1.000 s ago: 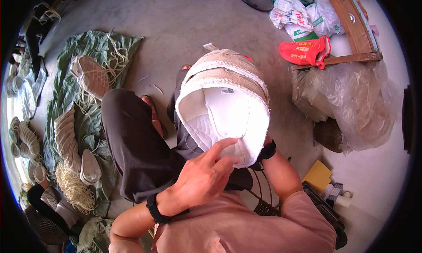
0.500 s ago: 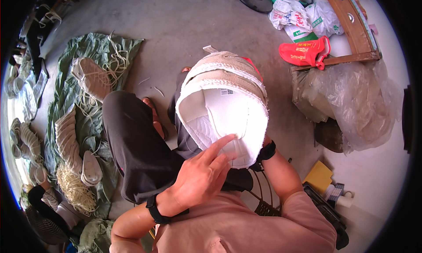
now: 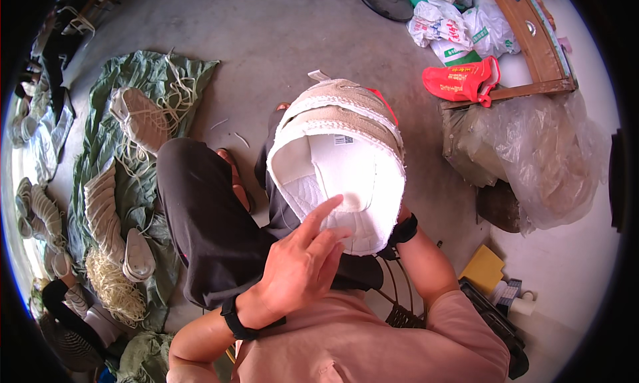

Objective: The recorder is taking white shoe uppers and tying them together in pairs using long white strings or laces.

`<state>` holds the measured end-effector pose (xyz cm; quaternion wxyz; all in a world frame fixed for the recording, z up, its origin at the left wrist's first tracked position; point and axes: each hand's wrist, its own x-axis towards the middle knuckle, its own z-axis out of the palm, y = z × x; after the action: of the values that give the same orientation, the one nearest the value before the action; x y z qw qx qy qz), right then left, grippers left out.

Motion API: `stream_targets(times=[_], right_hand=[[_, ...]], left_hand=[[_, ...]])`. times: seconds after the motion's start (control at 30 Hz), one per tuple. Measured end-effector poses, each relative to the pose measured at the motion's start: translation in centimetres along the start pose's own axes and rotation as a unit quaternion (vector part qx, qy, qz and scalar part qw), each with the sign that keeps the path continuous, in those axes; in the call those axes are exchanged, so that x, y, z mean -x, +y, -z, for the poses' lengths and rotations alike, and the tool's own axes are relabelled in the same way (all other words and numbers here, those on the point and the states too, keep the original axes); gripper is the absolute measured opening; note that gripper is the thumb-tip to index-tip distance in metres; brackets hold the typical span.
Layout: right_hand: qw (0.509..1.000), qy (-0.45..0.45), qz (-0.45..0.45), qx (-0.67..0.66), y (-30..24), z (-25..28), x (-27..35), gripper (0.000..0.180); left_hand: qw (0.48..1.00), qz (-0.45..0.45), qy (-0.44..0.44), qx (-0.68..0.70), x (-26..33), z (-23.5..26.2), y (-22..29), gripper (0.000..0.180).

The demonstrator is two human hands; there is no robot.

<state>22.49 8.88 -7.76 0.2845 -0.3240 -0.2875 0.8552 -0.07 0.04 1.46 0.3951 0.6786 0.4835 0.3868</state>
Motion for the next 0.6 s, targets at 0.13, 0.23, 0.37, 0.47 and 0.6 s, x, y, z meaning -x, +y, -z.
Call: stream_targets(times=[0.13,0.23,0.37,0.47,0.6], right_hand=[[0.999,-0.009,-0.003,-0.036,0.1,-0.6,-0.3,0.074],[0.999,-0.007,-0.005,-0.039,0.2,-0.7,-0.3,0.076],[0.999,-0.015,-0.01,-0.045,0.3,-0.4,-0.2,0.072],[0.998,-0.021,0.012,-0.051,0.7,0.1,-0.2,0.068],[0.997,-0.017,0.013,-0.068,0.9,0.5,-0.2,0.065]], left_hand=[[0.997,0.029,0.057,-0.034,-0.3,0.7,-0.1,0.033],[0.995,0.079,0.054,-0.024,-0.7,1.1,0.0,0.036],[0.994,0.093,0.056,-0.008,-1.0,1.3,0.0,0.039],[0.992,0.113,0.044,0.017,-1.4,1.4,0.2,0.039],[0.994,0.105,0.033,0.007,-1.4,1.5,-0.3,0.036]])
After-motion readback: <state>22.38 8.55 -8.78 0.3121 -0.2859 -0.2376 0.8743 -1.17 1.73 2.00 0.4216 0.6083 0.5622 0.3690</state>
